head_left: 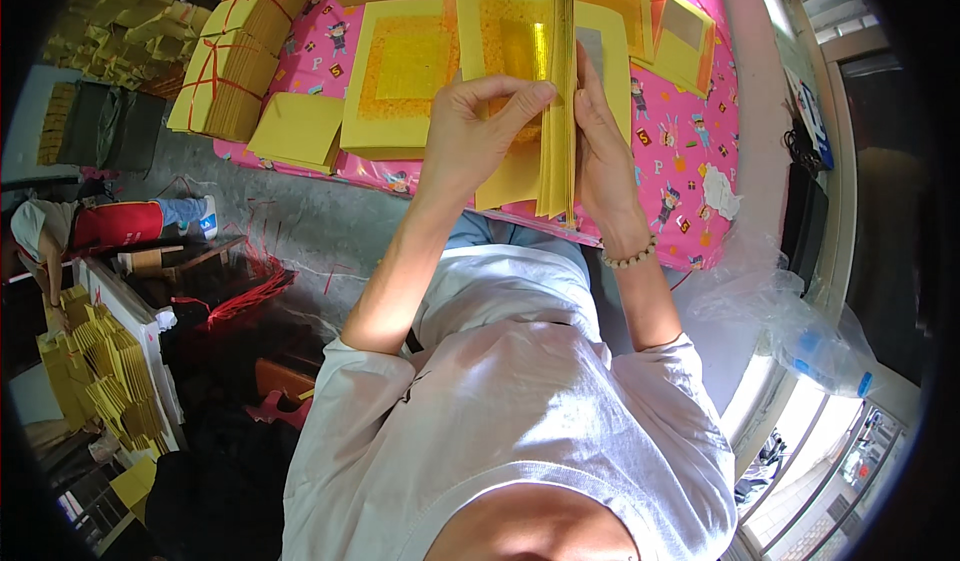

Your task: Inspecting and counting stacks of yellow ceremonial paper sheets.

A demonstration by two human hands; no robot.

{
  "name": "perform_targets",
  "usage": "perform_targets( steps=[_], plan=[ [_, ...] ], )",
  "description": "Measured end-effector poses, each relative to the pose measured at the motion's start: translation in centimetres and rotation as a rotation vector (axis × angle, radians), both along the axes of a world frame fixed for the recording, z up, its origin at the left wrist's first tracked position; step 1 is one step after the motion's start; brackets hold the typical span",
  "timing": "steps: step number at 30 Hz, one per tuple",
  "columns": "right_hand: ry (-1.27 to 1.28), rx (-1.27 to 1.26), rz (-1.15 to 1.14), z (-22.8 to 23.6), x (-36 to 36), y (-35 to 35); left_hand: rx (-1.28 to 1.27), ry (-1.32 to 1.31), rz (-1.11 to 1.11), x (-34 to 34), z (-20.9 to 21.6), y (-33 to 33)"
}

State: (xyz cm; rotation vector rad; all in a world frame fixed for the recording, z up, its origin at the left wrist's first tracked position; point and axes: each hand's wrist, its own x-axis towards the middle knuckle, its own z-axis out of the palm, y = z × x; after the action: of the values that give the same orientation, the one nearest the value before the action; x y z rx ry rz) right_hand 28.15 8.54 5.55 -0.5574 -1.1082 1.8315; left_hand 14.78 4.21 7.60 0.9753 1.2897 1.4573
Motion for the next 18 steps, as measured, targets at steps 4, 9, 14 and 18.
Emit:
perform_targets(
  steps=[4, 9, 14, 18],
  plan=[
    [0.002, 0.003, 0.003, -0.02, 0.03, -0.01, 0.013, 0.015, -0.003, 0.01, -0.01, 0.02],
    [0.0, -0.012, 0.002, 0.24, -0.01, -0.14, 0.038, 0.038, 0.004, -0.04, -0.32, 0.01],
    [0.024, -0.019, 0.03, 0.51, 0.0, -0.18, 0.019, 0.05, -0.003, -0.11, -0.35, 0.06],
    [0.024, -0.001, 0.042, 0.24, 0.07, -0.02, 0.003, 0.054, 0.005, -0.02, -0.31, 0.06]
  ],
)
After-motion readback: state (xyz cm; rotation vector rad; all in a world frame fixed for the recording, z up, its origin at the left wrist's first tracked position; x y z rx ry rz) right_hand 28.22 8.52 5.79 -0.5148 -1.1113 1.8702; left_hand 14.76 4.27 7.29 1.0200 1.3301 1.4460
